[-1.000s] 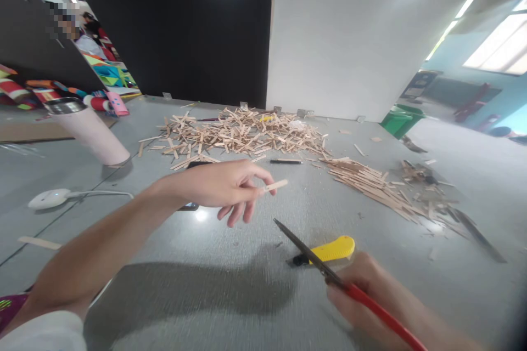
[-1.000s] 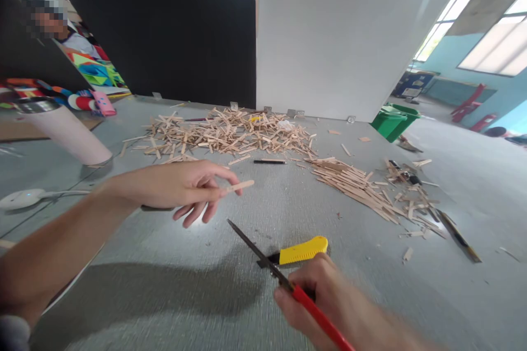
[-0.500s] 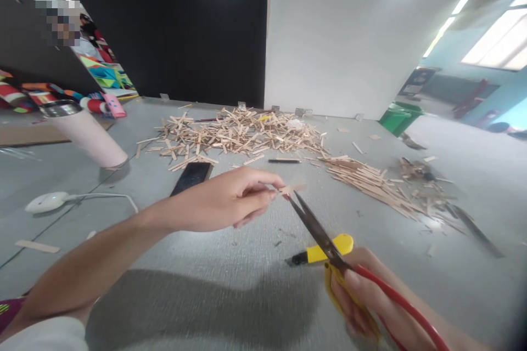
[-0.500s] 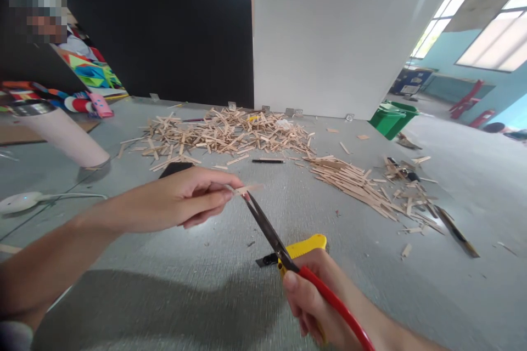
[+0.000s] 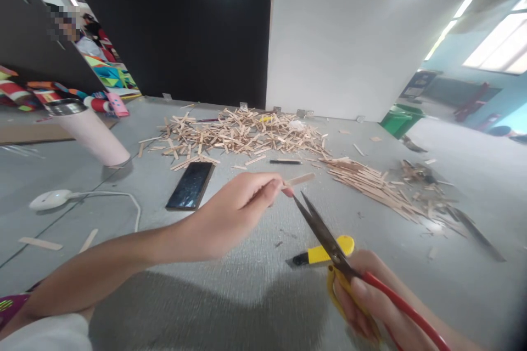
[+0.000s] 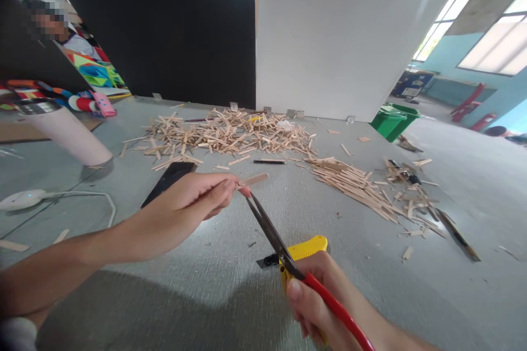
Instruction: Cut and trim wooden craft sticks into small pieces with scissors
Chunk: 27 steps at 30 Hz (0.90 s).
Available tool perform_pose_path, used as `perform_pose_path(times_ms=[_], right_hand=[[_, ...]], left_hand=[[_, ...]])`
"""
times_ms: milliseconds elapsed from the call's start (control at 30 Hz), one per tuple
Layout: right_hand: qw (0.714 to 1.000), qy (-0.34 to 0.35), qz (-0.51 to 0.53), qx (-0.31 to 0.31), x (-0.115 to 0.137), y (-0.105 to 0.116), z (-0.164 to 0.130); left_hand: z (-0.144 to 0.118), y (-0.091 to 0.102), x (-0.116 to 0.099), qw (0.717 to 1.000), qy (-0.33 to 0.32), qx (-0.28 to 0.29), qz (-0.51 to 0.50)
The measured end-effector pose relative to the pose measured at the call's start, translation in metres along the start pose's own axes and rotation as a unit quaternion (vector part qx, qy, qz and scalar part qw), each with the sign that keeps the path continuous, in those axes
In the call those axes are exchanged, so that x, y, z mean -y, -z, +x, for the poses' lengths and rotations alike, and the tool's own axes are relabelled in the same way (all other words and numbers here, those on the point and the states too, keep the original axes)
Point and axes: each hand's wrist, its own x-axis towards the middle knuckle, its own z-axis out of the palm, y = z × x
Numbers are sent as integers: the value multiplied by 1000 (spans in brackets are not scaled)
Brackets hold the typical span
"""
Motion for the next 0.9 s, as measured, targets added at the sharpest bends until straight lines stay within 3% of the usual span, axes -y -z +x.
perform_pose_path(times_ms=[133,300,433,533,667,900], right_hand=[[1000,15,3,5,-10,2,-1],[997,72,16,8,-29,6,-5],[997,77,10,9,-31,6,-7],[996,86,9,-4,-28,3,-8],[997,79,21,-12,-24,-2,-12],[996,78,44,4,-26,-4,-12]], left_hand=[[-1,-4,5,1000,-14,-19,-11],[-9,-7,4,996,33,-48,-64],[-10,-8,4,998,-15,-26,-58],[-8,-11,5,993,-53,13,-109],[-11,-17,4,991,-49,47,-112],[-17,-25,-1,995,-60,55,-57]])
